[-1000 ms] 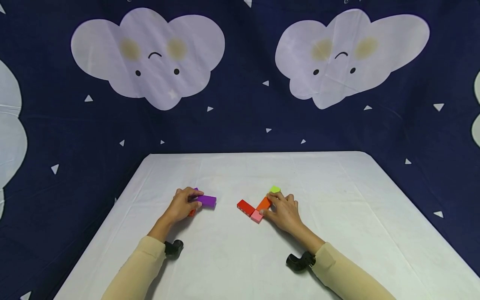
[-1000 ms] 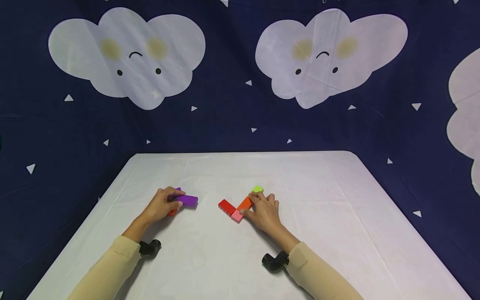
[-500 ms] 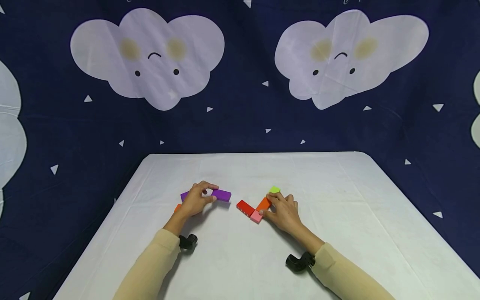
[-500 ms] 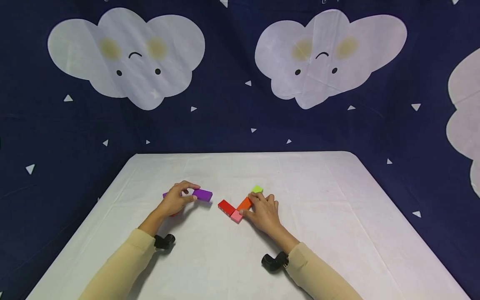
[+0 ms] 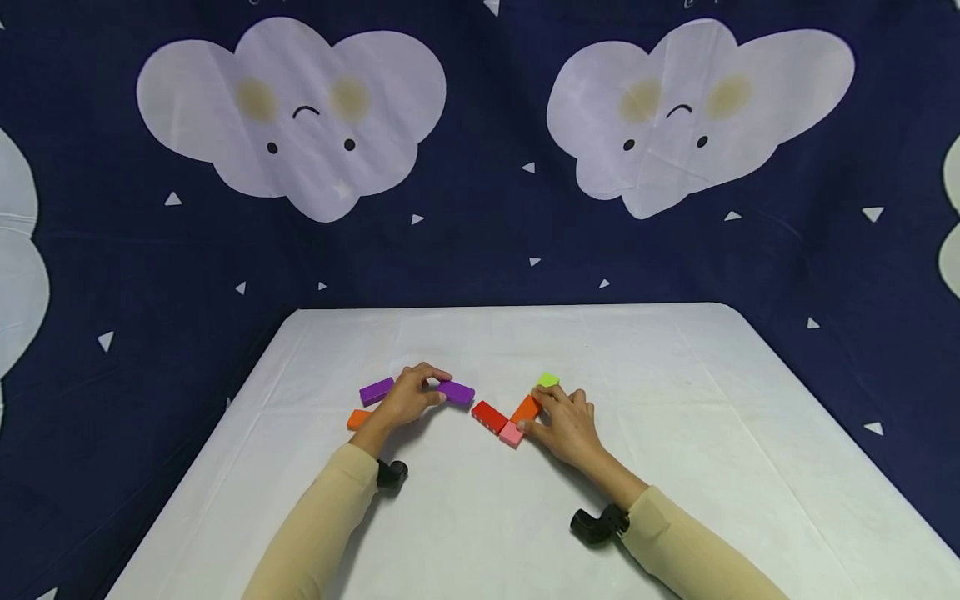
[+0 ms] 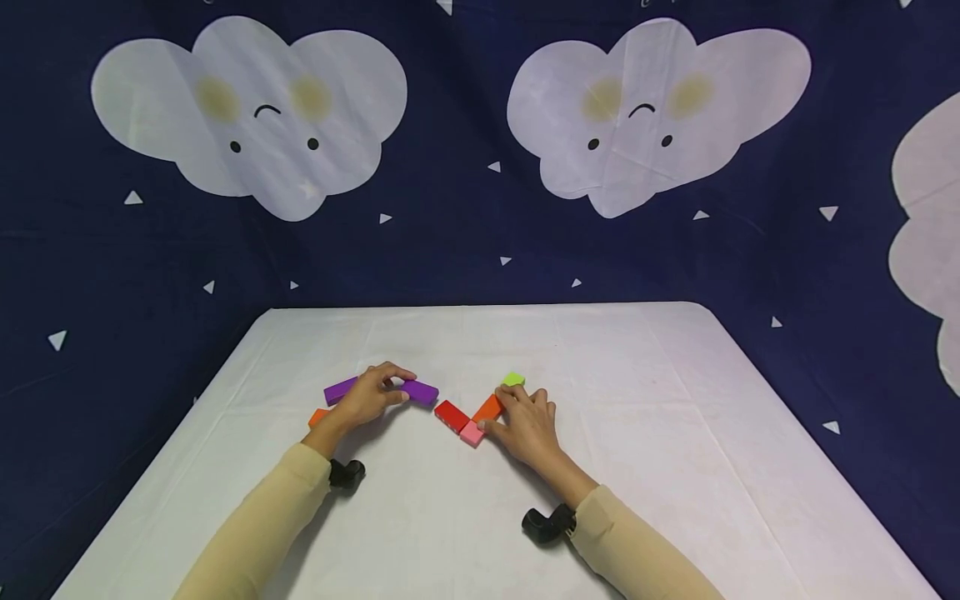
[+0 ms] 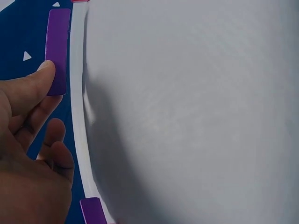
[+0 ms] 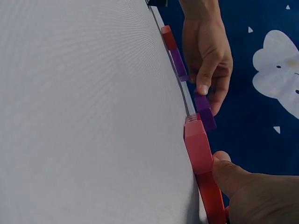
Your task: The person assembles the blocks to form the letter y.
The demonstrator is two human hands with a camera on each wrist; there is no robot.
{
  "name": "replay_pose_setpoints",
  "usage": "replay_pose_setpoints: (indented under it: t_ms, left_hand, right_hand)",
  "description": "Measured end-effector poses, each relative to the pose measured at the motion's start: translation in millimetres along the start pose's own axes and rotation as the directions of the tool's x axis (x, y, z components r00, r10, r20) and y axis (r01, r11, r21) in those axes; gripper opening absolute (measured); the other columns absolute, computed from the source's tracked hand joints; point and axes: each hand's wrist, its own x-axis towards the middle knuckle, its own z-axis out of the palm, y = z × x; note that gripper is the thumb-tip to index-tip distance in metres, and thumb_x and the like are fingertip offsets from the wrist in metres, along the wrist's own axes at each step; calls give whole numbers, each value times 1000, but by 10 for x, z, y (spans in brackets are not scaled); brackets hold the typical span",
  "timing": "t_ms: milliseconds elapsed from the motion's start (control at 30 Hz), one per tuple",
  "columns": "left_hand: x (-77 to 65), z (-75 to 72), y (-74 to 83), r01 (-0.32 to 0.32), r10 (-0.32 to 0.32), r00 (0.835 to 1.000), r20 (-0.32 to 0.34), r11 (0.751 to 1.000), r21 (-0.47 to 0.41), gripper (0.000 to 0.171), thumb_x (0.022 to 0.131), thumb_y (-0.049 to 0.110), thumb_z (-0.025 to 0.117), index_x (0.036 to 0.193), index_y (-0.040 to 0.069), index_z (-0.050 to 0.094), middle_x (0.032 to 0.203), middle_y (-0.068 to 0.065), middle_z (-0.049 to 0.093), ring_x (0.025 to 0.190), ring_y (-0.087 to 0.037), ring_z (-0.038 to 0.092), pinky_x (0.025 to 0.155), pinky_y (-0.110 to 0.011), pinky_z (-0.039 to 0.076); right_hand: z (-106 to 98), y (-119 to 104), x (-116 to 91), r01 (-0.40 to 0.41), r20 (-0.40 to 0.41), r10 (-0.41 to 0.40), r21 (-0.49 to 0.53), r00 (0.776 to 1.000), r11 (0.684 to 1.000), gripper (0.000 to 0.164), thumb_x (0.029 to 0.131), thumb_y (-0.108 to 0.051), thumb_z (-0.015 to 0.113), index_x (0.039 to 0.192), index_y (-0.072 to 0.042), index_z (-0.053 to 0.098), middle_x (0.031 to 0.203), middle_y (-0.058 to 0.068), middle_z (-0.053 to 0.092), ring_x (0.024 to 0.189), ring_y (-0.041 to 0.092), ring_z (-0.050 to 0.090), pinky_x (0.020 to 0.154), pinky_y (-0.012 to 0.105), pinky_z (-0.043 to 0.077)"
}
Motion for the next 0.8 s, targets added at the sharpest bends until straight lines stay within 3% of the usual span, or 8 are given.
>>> replay_pose_setpoints:
  t_ms: [267,633,800]
  left_hand:
    - [24,39,18,-4,3,1000,25,999,36,30,81,4,69,110,8,68,110,-9,64,91,-21,45,79,-28,33]
    - [20,74,15,79,-82,995,52,995,59,32,82,7,69,112,14,68,109,-5,62,92,-18,45,77,-28,34]
    - [16,53,21,98,-99,993,60,995,18,36,83,7,68,119,14,65,106,-9,59,91,-19,44,72,-26,36]
  right_hand:
    - [-19,-18,-7,-2,9,2,-1,1000,1000,64,76,-47,73,127,-10,60,129,3,57,89,25,39,70,34,25]
    - [-17,-17,-10,-3,4,3,-8,1000,1000,64,76,-47,73,127,-11,61,128,3,58,89,25,39,70,34,25]
    - [-18,-16,-5,-2,8,2,-7,1000,1000,64,76,-47,73,127,-10,60,129,3,57,89,26,39,70,34,25]
